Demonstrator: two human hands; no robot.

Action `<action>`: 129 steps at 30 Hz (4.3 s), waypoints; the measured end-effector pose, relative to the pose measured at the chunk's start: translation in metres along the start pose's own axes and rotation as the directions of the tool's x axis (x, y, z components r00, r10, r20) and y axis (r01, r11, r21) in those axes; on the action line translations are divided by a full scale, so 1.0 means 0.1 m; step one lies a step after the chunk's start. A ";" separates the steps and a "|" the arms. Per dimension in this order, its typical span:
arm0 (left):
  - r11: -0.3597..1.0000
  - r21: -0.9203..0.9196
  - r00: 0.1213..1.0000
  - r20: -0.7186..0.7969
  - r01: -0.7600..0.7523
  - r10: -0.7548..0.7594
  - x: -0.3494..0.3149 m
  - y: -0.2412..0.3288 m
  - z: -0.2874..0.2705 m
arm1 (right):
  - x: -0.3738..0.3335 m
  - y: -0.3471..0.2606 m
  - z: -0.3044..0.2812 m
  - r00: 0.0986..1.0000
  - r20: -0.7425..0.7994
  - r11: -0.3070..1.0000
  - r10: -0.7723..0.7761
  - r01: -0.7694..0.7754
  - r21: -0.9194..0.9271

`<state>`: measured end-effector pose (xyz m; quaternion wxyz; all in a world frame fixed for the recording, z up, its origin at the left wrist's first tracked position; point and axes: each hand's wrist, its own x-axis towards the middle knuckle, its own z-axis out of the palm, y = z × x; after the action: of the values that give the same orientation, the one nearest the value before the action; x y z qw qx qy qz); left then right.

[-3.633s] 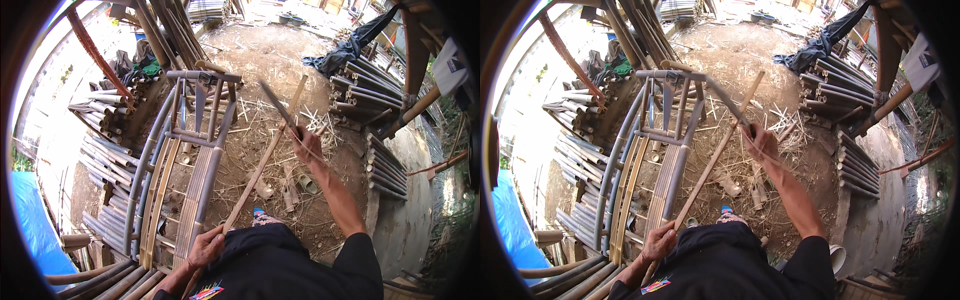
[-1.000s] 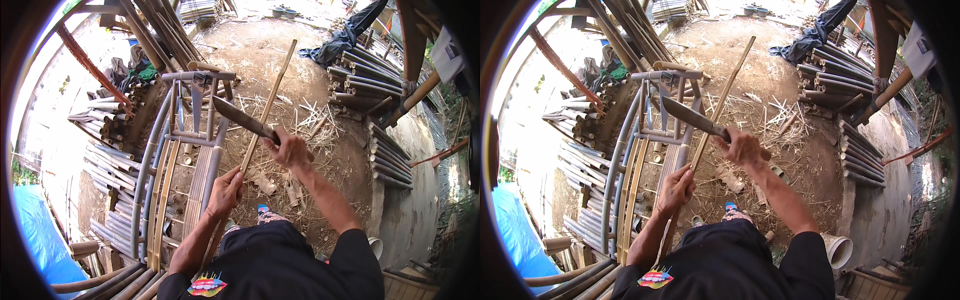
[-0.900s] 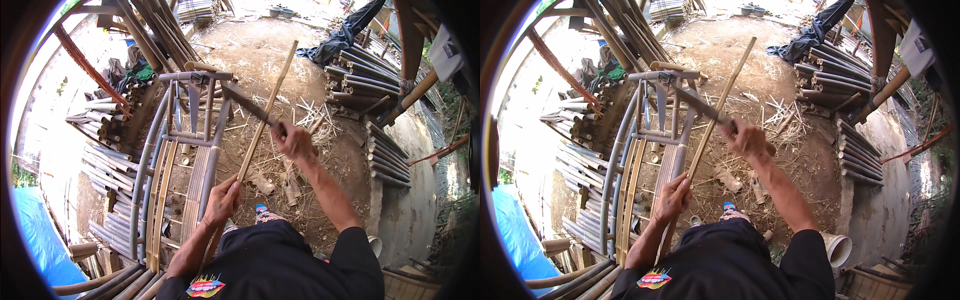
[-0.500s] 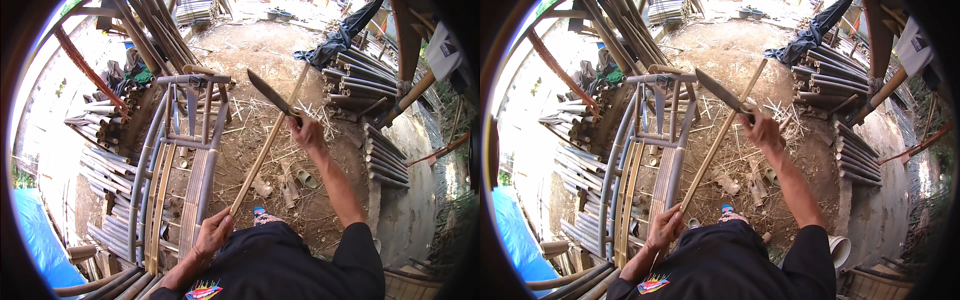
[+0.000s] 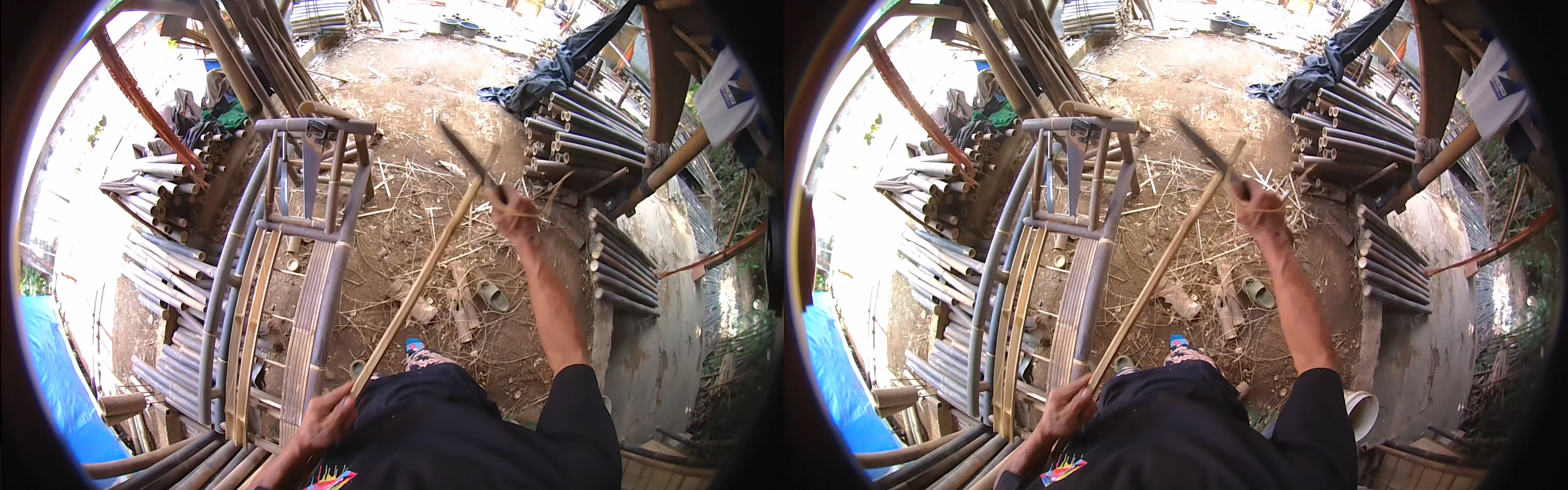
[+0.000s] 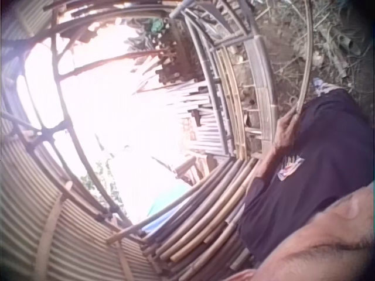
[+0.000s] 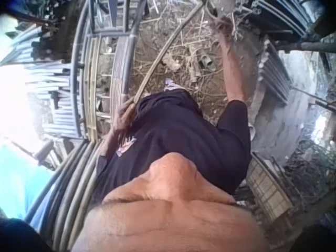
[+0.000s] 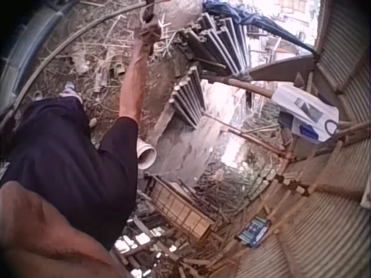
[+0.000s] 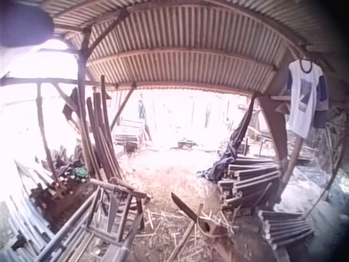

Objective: The person uses a knife to shave a thin bamboo strip, repeatedly drawing the blade along its length to smooth it.

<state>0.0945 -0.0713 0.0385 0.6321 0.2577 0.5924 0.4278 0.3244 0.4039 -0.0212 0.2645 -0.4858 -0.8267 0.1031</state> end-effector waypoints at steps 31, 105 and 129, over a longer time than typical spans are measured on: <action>0.965 -0.209 0.976 -0.177 -0.161 0.125 1.71 0.15 0.12 | -0.85 -1.79 1.08 0.772 0.495 -0.251 0.398 -0.428 0.868; 0.532 0.845 0.863 -0.229 -0.054 0.451 -0.62 -1.98 -1.20 | 0.77 0.39 -0.77 0.936 -0.147 0.898 0.319 -0.348 -0.269; 0.946 -0.155 0.945 -0.214 -0.283 0.247 1.27 0.62 0.18 | -0.72 -1.41 0.36 0.935 0.130 0.931 -0.331 0.301 0.204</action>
<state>0.0891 0.0711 0.0262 0.5296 0.2336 0.5682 0.5849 0.2274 0.2737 -0.0152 0.2523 -0.3100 -0.9002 0.1730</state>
